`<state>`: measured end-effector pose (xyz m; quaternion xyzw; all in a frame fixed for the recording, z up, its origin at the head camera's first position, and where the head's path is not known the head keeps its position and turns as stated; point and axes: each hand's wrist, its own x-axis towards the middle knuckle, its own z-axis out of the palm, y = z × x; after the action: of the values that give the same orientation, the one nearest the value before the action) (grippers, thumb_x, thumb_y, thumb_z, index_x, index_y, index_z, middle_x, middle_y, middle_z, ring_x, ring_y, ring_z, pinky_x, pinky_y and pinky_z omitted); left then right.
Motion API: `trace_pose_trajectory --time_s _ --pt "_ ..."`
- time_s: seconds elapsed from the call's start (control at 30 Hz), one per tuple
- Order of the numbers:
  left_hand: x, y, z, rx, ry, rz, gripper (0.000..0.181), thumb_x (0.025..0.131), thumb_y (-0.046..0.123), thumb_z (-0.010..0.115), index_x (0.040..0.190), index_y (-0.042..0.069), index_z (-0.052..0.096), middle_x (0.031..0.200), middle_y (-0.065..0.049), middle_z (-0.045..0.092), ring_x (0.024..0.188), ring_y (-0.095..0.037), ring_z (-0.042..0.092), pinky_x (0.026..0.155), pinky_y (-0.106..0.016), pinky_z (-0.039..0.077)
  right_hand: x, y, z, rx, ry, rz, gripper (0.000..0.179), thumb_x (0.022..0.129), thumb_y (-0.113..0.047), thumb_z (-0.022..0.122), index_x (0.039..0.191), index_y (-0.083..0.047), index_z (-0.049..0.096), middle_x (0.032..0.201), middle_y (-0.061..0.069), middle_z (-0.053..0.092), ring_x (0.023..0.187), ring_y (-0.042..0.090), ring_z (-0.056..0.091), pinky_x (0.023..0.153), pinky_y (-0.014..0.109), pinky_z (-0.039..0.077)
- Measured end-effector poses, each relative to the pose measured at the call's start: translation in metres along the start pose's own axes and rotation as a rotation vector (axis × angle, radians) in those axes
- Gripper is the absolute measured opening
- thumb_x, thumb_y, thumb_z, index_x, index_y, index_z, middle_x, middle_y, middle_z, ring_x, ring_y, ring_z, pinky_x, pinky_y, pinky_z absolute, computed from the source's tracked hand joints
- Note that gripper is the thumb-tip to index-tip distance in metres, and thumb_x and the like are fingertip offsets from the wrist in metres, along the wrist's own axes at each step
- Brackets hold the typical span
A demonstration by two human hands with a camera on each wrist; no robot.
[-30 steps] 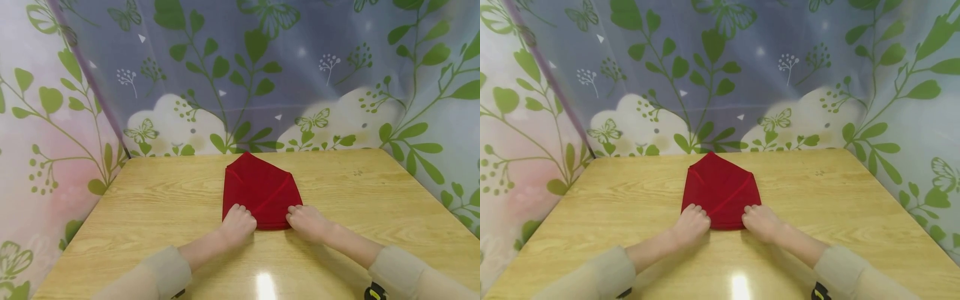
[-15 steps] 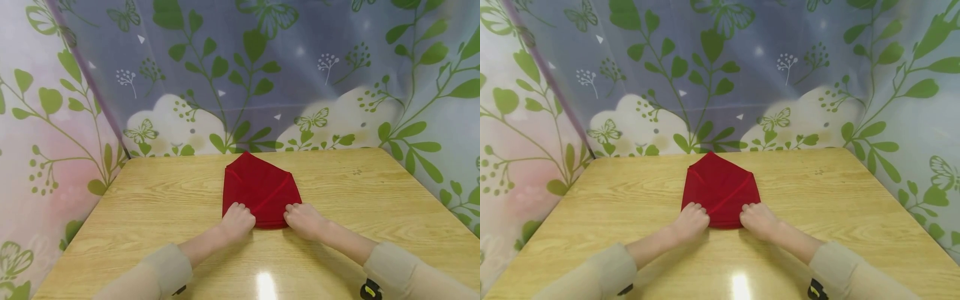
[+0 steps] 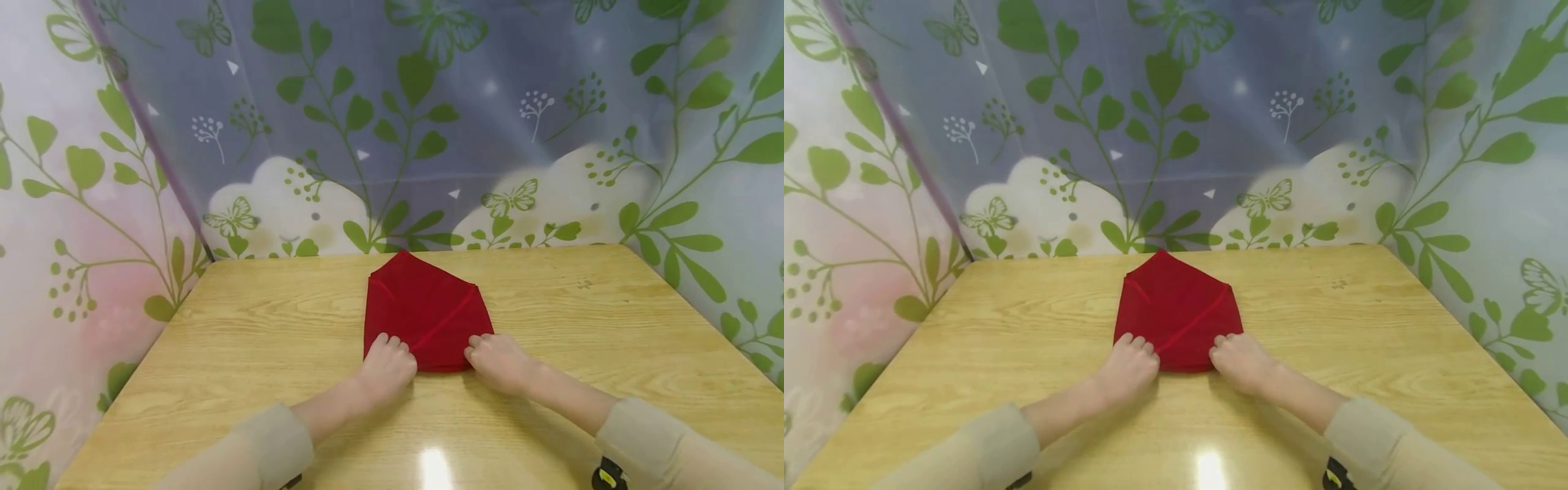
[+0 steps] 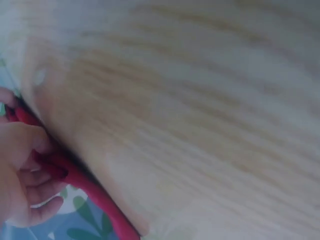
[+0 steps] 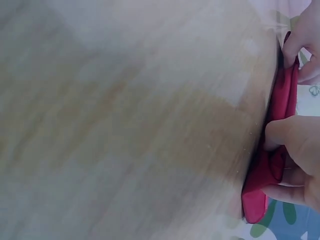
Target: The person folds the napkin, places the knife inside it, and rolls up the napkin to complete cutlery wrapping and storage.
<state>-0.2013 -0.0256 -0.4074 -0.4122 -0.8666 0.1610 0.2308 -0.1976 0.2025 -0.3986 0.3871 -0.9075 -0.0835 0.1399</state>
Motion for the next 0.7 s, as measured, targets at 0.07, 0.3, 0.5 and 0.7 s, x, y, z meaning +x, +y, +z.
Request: trace_pose_trajectory --time_s 0.07,0.3,0.5,0.7 --pt "-0.0007 0.0023 0.0 0.02 -0.016 -0.019 0.028 0.073 0.012 0.064 0.051 0.016 0.048 0.057 0.001 0.045 0.058 -0.014 0.042 0.056 -0.026 0.03 -0.0004 0.0004 0.0009 0.013 0.004 0.014 0.012 0.069 -0.004 0.068 0.065 -0.008 0.058 0.062 0.0 0.045 0.051 0.015 0.044 0.043 0.024 0.036" --pt "-0.0006 0.0074 -0.0028 0.125 -0.082 -0.002 0.021 0.077 0.017 0.066 0.058 0.014 0.058 0.073 -0.001 0.047 0.072 -0.017 0.041 0.071 -0.032 0.033 -0.0017 0.0016 0.0057 0.055 0.017 0.074 0.008 0.066 -0.005 0.066 0.065 -0.008 0.058 0.062 -0.001 0.044 0.051 0.016 0.043 0.041 0.025 0.035" --pt "0.0022 0.0064 -0.0068 0.131 -0.14 0.008 0.026 0.076 0.017 0.066 0.053 0.015 0.053 0.063 0.0 0.046 0.067 -0.016 0.039 0.072 -0.033 0.032 0.0003 0.0017 0.0047 0.051 0.009 0.072 0.008 0.067 -0.006 0.067 0.067 -0.007 0.059 0.063 0.0 0.046 0.052 0.017 0.045 0.042 0.026 0.037" --pt "0.0014 0.001 -0.0072 0.031 -0.107 -0.005 0.032 0.076 0.013 0.062 0.049 0.017 0.044 0.055 0.003 0.04 0.061 -0.015 0.038 0.068 -0.031 0.029 -0.0013 0.0006 0.0046 0.008 0.01 0.02 0.02 0.07 -0.015 0.072 0.069 -0.009 0.053 0.063 0.0 0.046 0.054 0.018 0.047 0.044 0.026 0.037"
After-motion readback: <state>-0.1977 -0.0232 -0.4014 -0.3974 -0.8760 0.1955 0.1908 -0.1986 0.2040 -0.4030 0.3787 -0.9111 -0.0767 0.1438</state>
